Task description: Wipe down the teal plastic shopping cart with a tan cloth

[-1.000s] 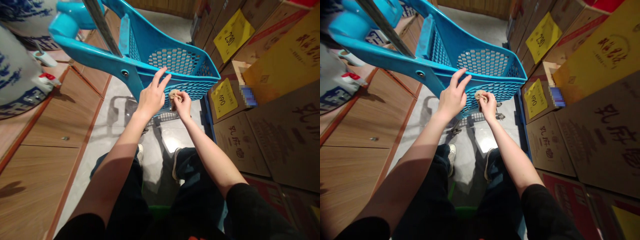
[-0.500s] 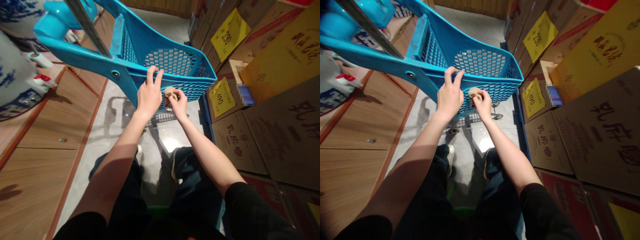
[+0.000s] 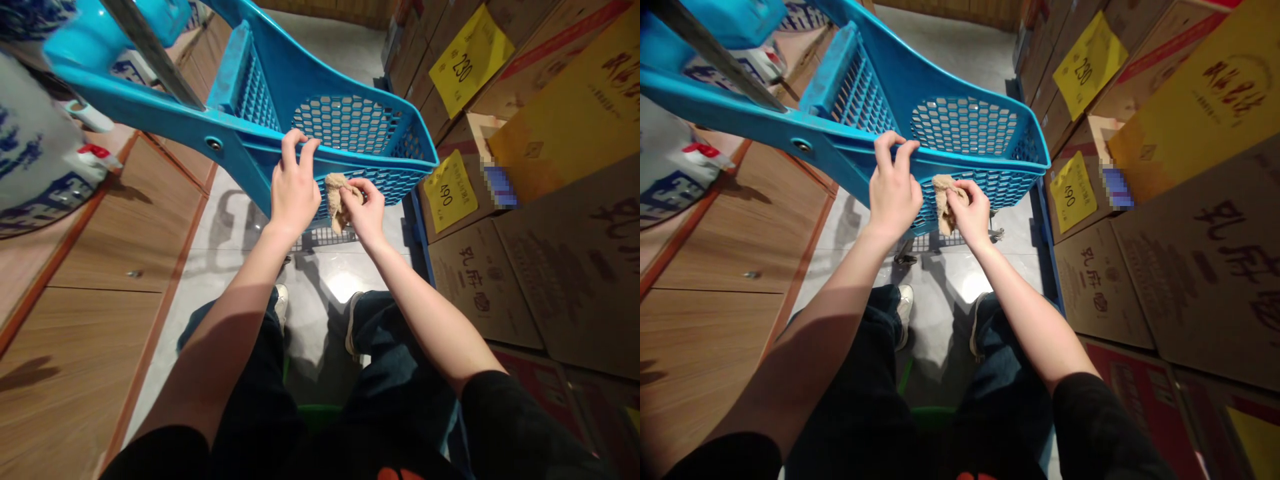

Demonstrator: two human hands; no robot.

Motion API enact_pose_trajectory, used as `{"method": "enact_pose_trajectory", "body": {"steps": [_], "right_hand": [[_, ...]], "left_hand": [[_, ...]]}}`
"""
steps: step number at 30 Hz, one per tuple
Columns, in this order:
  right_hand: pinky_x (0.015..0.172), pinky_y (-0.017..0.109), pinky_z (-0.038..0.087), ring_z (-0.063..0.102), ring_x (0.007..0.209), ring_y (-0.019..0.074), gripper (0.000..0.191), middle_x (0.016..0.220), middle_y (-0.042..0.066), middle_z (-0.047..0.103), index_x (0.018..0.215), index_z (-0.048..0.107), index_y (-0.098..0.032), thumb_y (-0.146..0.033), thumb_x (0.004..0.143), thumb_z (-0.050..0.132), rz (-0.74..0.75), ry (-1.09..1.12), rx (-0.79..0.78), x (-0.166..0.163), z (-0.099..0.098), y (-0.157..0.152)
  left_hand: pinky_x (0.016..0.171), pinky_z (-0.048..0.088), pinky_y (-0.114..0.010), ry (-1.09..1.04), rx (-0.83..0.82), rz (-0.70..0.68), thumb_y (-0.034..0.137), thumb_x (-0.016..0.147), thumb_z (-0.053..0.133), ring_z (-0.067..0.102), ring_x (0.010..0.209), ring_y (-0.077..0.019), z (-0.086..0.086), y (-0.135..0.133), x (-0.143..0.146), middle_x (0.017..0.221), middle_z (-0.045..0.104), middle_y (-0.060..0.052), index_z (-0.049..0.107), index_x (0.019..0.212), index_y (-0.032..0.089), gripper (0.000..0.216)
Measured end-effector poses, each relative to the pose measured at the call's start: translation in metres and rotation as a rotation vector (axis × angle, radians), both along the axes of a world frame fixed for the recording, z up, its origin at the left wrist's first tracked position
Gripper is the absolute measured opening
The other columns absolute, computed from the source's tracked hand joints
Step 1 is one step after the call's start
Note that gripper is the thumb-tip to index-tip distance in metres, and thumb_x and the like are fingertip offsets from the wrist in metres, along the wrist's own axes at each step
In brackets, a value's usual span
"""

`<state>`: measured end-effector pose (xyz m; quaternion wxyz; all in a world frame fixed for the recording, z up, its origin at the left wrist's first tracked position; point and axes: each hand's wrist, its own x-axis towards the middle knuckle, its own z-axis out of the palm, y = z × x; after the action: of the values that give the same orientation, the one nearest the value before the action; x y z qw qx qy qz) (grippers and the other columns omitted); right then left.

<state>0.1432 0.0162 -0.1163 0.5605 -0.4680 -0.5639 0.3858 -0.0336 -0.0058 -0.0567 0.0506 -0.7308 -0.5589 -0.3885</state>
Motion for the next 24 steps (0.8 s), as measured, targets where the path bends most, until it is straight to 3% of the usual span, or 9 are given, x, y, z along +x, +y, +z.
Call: {"method": "enact_pose_trajectory", "body": {"steps": [2,6,8,10,12,15,18,21,24], "right_hand": [[0.091,0.034,0.059,0.072,0.092,0.0216,0.028,0.092,0.002,0.079,0.091,0.072,-0.022,-0.046,0.081,0.082,-0.002,0.005,-0.102,-0.007,-0.012,-0.002],[0.074,0.03,0.058,0.068,0.071,0.0174,0.025,0.072,-0.001,0.072,0.076,0.068,-0.022,-0.039,0.073,0.087,-0.045,0.101,-0.49,-0.028,-0.041,-0.009],[0.067,0.027,0.057,0.065,0.064,0.015,0.027,0.067,-0.002,0.071,0.073,0.067,-0.022,-0.039,0.072,0.088,-0.067,0.195,-0.592,-0.035,-0.045,-0.012],[0.066,0.026,0.058,0.068,0.066,0.0147,0.027,0.07,-0.002,0.074,0.077,0.069,-0.022,-0.04,0.073,0.089,-0.058,0.269,-0.545,-0.036,-0.037,-0.012],[0.072,0.026,0.061,0.073,0.075,0.0158,0.026,0.08,-0.001,0.08,0.085,0.073,-0.022,-0.04,0.075,0.089,-0.02,0.311,-0.401,-0.032,-0.023,-0.01],[0.081,0.028,0.063,0.076,0.084,0.0161,0.026,0.09,-0.002,0.082,0.095,0.076,-0.023,-0.037,0.078,0.09,0.015,0.353,-0.285,-0.027,-0.008,-0.007],[0.074,0.024,0.061,0.073,0.072,0.0126,0.014,0.077,-0.004,0.078,0.085,0.074,-0.021,-0.023,0.079,0.087,-0.018,0.439,-0.467,-0.031,-0.011,-0.009],[0.061,0.021,0.058,0.067,0.06,0.0109,0.016,0.064,-0.005,0.072,0.073,0.068,-0.021,-0.011,0.079,0.08,-0.077,0.529,-0.735,-0.041,-0.02,-0.012],[0.057,0.021,0.058,0.069,0.061,0.0117,0.015,0.066,-0.005,0.073,0.075,0.068,-0.021,-0.014,0.083,0.078,-0.061,0.578,-0.776,-0.044,-0.014,-0.011]], "left_hand": [[0.126,0.055,-0.048,0.002,0.019,-0.009,0.004,0.092,0.047,0.06,0.15,-0.0306,-0.003,-0.002,-0.006,0.163,0.057,-0.013,0.054,0.159,0.028,0.072],[0.132,0.048,-0.051,-0.037,-0.013,-0.049,0.002,0.09,0.049,0.052,0.158,-0.0324,-0.004,-0.004,-0.014,0.166,0.053,-0.014,0.053,0.159,0.026,0.074],[0.134,0.045,-0.051,-0.054,-0.042,-0.052,0.001,0.09,0.048,0.05,0.16,-0.0337,-0.003,-0.006,-0.015,0.167,0.052,-0.015,0.053,0.159,0.024,0.073],[0.134,0.044,-0.052,-0.043,-0.066,-0.033,0.002,0.091,0.048,0.051,0.159,-0.034,0.0,-0.008,-0.014,0.168,0.051,-0.016,0.052,0.16,0.023,0.073],[0.132,0.047,-0.052,-0.009,-0.092,-0.004,0.003,0.093,0.046,0.054,0.157,-0.0341,0.004,-0.01,-0.013,0.169,0.051,-0.016,0.051,0.162,0.024,0.073],[0.121,0.058,-0.047,0.038,-0.12,0.032,0.005,0.096,0.045,0.063,0.147,-0.0327,0.006,-0.012,-0.011,0.171,0.051,-0.015,0.049,0.166,0.028,0.074],[0.1,0.067,-0.037,0.045,-0.116,0.043,0.006,0.097,0.044,0.074,0.128,-0.0273,0.004,-0.011,-0.011,0.173,0.05,-0.012,0.046,0.169,0.031,0.076],[0.091,0.067,-0.032,0.018,-0.123,0.036,0.005,0.098,0.043,0.077,0.117,-0.0232,0.001,-0.01,-0.01,0.175,0.048,-0.011,0.045,0.17,0.031,0.077],[0.091,0.068,-0.033,0.002,-0.145,0.039,0.005,0.098,0.041,0.077,0.119,-0.0235,0.001,-0.011,-0.008,0.177,0.046,-0.011,0.044,0.171,0.032,0.077]]}}
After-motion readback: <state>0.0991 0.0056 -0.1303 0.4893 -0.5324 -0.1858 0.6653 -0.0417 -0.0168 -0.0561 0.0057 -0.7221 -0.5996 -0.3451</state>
